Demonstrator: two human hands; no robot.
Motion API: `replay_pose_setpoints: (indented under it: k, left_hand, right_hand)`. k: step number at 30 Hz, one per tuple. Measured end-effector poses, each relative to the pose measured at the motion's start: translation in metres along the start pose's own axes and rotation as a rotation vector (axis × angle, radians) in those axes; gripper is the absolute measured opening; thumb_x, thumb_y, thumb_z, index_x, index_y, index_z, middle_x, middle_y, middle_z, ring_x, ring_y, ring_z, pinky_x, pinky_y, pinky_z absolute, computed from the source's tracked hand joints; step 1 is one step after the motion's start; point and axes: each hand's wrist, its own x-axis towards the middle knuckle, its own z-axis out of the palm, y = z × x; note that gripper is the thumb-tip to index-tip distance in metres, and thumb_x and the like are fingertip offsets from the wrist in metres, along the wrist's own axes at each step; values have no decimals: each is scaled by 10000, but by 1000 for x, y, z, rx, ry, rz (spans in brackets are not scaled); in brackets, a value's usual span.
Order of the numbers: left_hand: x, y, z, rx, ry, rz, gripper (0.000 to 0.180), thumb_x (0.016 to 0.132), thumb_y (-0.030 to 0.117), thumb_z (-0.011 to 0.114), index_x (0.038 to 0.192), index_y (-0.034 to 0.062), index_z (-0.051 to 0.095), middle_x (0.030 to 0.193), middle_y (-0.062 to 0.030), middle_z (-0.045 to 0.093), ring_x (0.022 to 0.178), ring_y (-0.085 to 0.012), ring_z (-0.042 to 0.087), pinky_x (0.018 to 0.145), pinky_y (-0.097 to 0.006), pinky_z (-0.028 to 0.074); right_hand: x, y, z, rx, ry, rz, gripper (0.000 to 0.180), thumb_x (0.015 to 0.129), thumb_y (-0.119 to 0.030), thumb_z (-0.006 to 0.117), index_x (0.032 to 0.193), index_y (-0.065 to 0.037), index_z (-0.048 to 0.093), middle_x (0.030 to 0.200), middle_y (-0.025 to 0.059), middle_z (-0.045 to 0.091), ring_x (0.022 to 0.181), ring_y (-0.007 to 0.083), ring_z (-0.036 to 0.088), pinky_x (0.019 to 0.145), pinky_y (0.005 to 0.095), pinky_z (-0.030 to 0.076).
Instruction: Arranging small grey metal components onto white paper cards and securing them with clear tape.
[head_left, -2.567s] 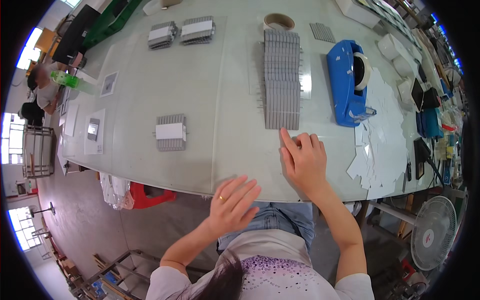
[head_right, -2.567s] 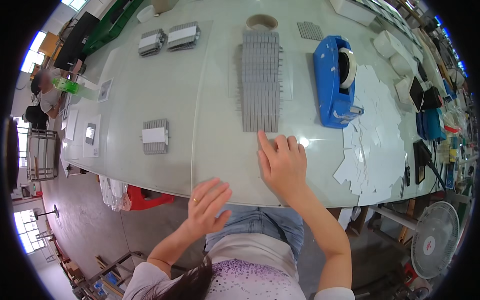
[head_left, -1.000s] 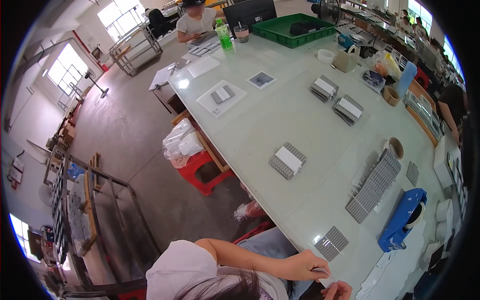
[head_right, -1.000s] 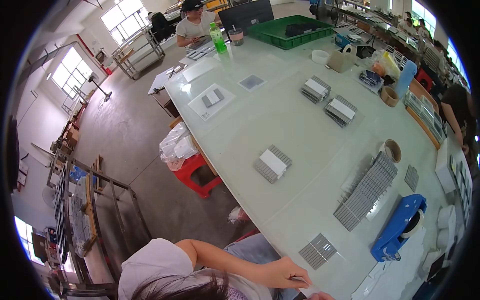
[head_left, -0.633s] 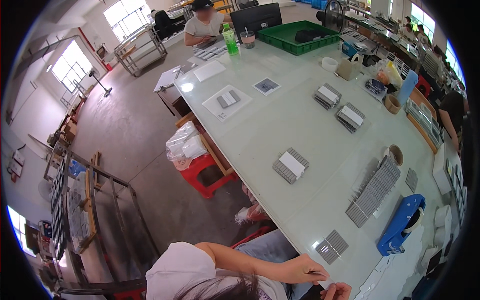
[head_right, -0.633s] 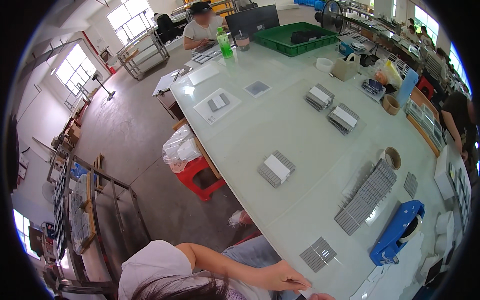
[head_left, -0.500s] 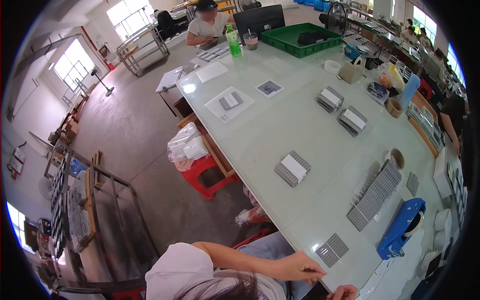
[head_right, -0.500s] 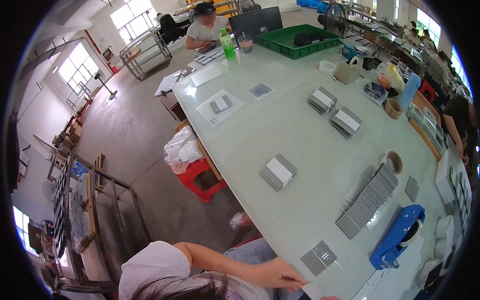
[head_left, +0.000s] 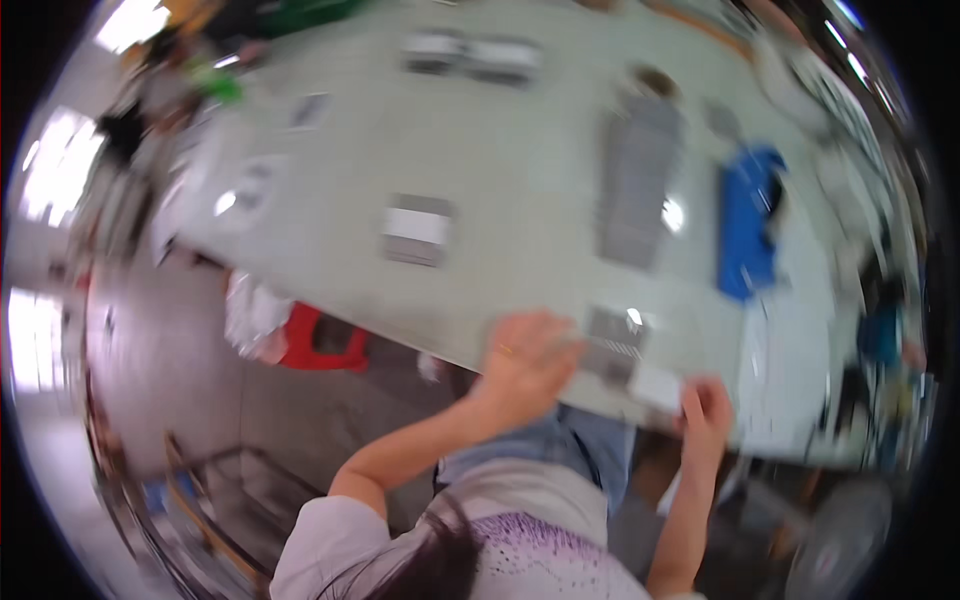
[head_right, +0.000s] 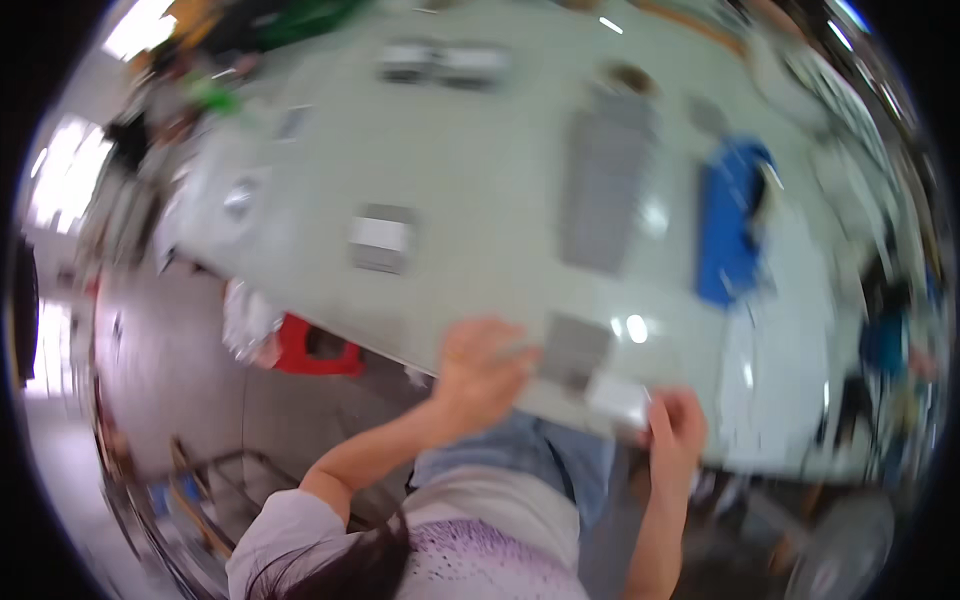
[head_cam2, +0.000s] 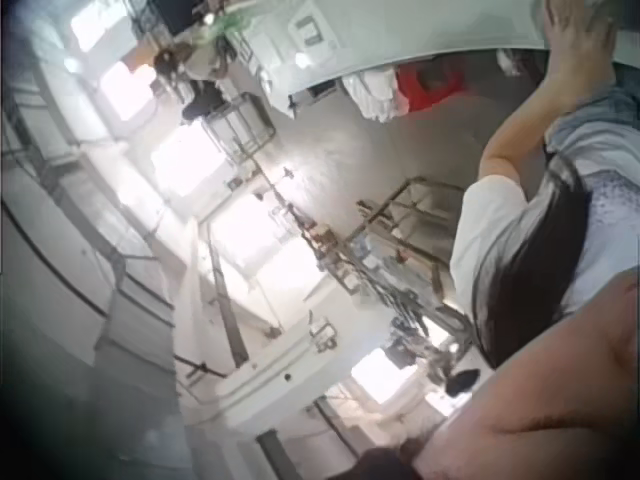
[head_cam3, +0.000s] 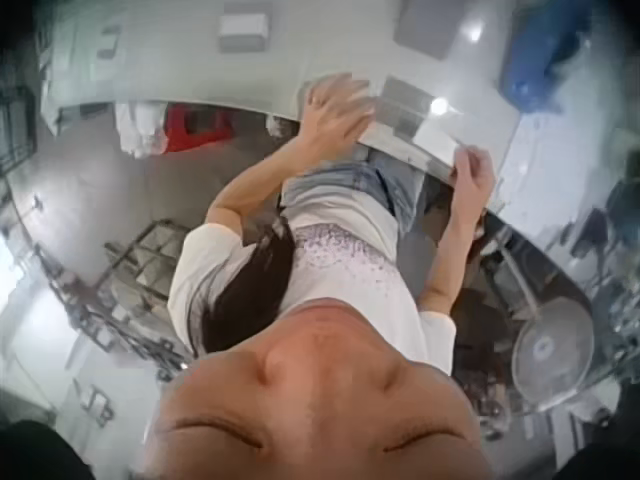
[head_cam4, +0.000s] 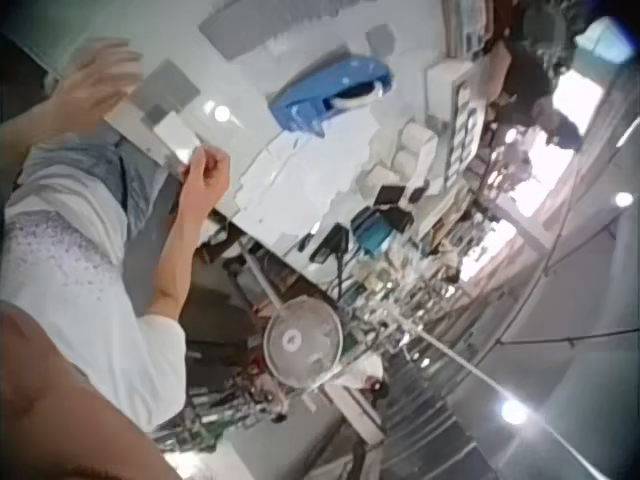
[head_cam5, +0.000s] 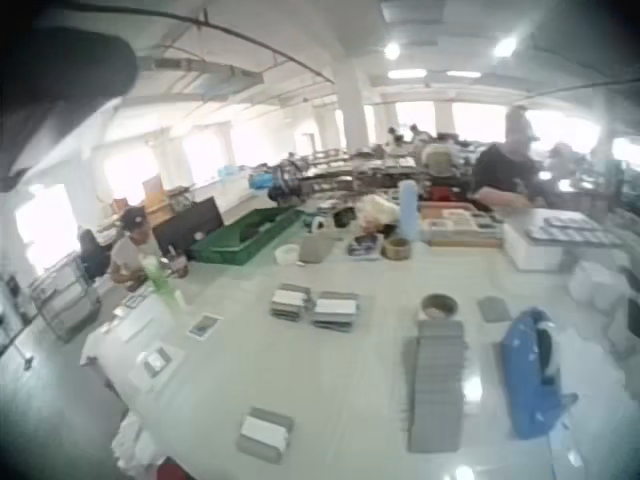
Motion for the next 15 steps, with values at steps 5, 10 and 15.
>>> replay_pose_setpoints:
  k: [5,10,15]
  left_hand:
    - [9,-7,3,41,-79,52,328,794,251,729,1099,135,689,1349,-91,540,1316,-326,406,1061,-511,311]
    - [7,-2,11,42,-112,42,320,824,272,697,1113,135,711,1383,-104,517,1350,-350,358,1112,-502,221]
    - [0,0,5,73,-150,24,316,850,283,667,1124,138,724,1405,-116,503,1376,-368,321,1143,-497,147]
  right_hand:
    - [22,-10,17,39,-25,48,71,913,-73,650,912,-27,596,710,-9,566,563,59,508,494,207,405]
    - [22,-12,27,52,-93,28,73,923,-73,637,934,-15,594,728,0,595,567,48,529,516,192,431]
    - [26,-13,42,39,-150,19,69,924,-68,630,935,-12,592,737,3,606,570,48,539,521,195,439]
